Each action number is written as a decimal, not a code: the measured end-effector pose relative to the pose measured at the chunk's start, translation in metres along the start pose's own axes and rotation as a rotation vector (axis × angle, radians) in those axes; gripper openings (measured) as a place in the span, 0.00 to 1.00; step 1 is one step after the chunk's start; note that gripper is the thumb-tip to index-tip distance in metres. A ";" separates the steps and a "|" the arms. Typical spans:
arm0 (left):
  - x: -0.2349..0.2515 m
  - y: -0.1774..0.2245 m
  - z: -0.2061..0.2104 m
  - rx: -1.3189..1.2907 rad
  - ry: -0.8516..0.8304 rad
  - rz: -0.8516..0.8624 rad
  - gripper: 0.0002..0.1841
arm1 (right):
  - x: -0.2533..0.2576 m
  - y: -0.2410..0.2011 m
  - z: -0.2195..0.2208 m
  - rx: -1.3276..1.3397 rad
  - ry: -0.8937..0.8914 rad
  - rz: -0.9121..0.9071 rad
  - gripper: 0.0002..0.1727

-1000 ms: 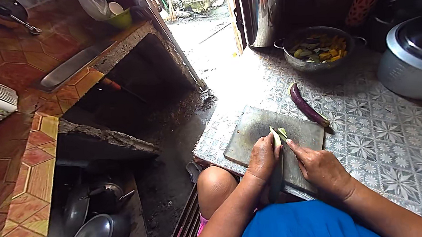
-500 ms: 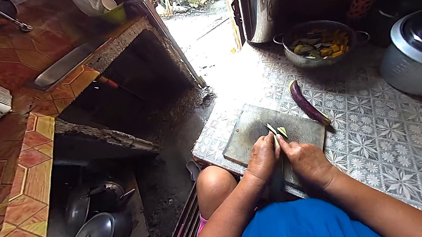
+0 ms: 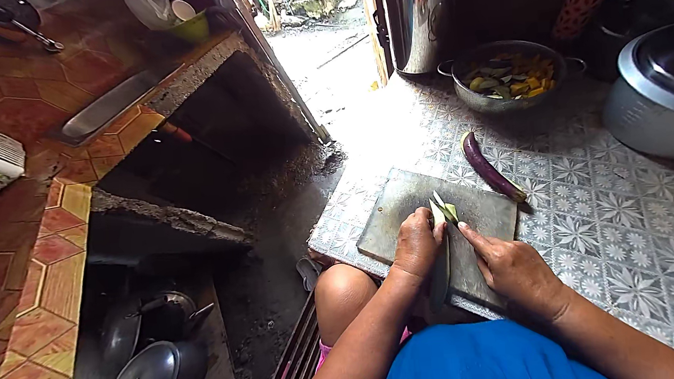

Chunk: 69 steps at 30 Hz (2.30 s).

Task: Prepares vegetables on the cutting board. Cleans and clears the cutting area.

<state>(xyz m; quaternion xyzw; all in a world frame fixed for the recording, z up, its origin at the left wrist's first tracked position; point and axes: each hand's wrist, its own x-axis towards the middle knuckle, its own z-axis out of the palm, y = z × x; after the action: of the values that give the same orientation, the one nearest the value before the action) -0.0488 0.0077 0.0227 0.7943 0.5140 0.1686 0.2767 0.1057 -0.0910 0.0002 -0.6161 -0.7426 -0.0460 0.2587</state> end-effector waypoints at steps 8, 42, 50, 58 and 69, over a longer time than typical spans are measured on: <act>-0.001 0.000 -0.001 0.025 -0.022 0.004 0.16 | 0.007 -0.010 0.002 -0.112 -0.075 -0.004 0.29; -0.010 -0.002 -0.012 -0.013 -0.098 -0.020 0.21 | -0.001 -0.005 0.008 -0.039 -0.006 -0.040 0.29; -0.010 -0.002 -0.011 0.037 -0.100 0.006 0.19 | 0.018 -0.020 0.010 -0.163 -0.073 0.008 0.25; -0.021 0.004 -0.019 0.095 -0.182 -0.048 0.28 | 0.015 -0.011 0.013 -0.014 -0.144 0.080 0.30; -0.013 -0.009 0.000 -0.058 0.042 0.074 0.19 | 0.000 -0.009 0.003 -0.041 0.000 -0.007 0.30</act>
<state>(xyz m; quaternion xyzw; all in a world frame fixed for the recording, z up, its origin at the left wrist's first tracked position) -0.0605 -0.0010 0.0178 0.8006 0.4848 0.2104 0.2825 0.0960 -0.0923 0.0002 -0.6187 -0.7436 -0.0621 0.2460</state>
